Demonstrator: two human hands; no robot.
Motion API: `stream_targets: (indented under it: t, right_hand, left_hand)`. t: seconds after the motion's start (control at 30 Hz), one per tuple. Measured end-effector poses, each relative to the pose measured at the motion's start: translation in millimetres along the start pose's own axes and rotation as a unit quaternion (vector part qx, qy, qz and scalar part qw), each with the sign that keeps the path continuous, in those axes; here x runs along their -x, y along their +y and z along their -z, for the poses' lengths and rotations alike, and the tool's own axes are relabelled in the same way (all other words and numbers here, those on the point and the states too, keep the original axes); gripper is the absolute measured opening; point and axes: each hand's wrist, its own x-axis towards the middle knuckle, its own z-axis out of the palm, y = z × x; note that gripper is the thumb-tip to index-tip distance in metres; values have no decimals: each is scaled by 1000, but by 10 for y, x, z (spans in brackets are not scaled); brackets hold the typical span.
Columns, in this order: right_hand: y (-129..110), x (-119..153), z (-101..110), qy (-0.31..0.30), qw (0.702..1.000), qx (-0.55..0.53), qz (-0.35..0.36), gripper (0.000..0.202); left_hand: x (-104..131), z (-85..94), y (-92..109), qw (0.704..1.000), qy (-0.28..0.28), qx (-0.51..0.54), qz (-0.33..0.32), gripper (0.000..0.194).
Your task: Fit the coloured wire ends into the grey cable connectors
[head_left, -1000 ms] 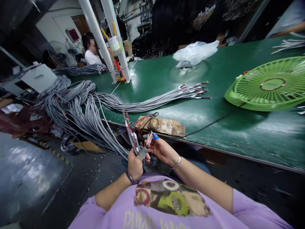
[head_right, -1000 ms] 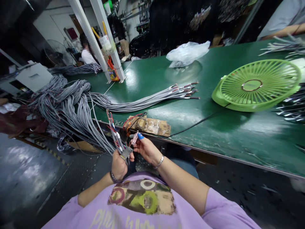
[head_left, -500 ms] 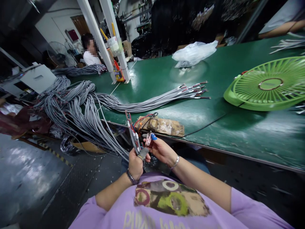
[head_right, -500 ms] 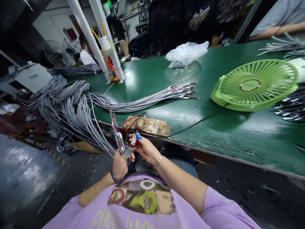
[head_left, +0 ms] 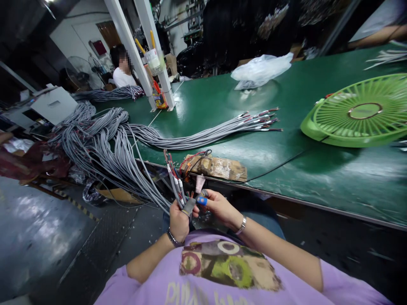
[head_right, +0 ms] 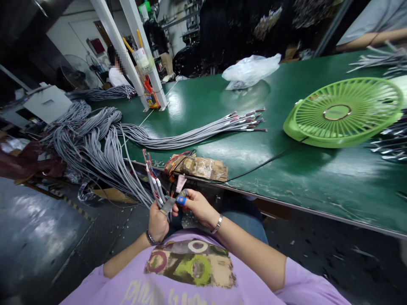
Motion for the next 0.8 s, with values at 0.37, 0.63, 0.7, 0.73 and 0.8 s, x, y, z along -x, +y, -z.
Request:
stream_targets:
  t: [0.37, 0.63, 0.7, 0.73, 0.8]
  right_hand:
    - [21, -99, 56, -21, 992, -105, -59, 27]
    - [-180, -283, 66, -3, 990, -128, -55, 36]
    - [-192, -300, 28, 2, 993, -114, -44, 35]
    - [-190, -304, 13, 12, 993, -111, -41, 36]
    - [-170, -303, -8, 51, 993, -100, -27, 36]
  left_hand:
    - [-17, 83, 109, 993, -97, 49, 37, 27]
    - [-93, 7, 153, 995, -75, 69, 10, 22]
    - [-122, -12, 142, 995, -70, 73, 11, 23]
    - [-136, -16, 137, 995, -69, 77, 13, 23]
    - [-160, -12, 131, 994, -70, 83, 16, 22]
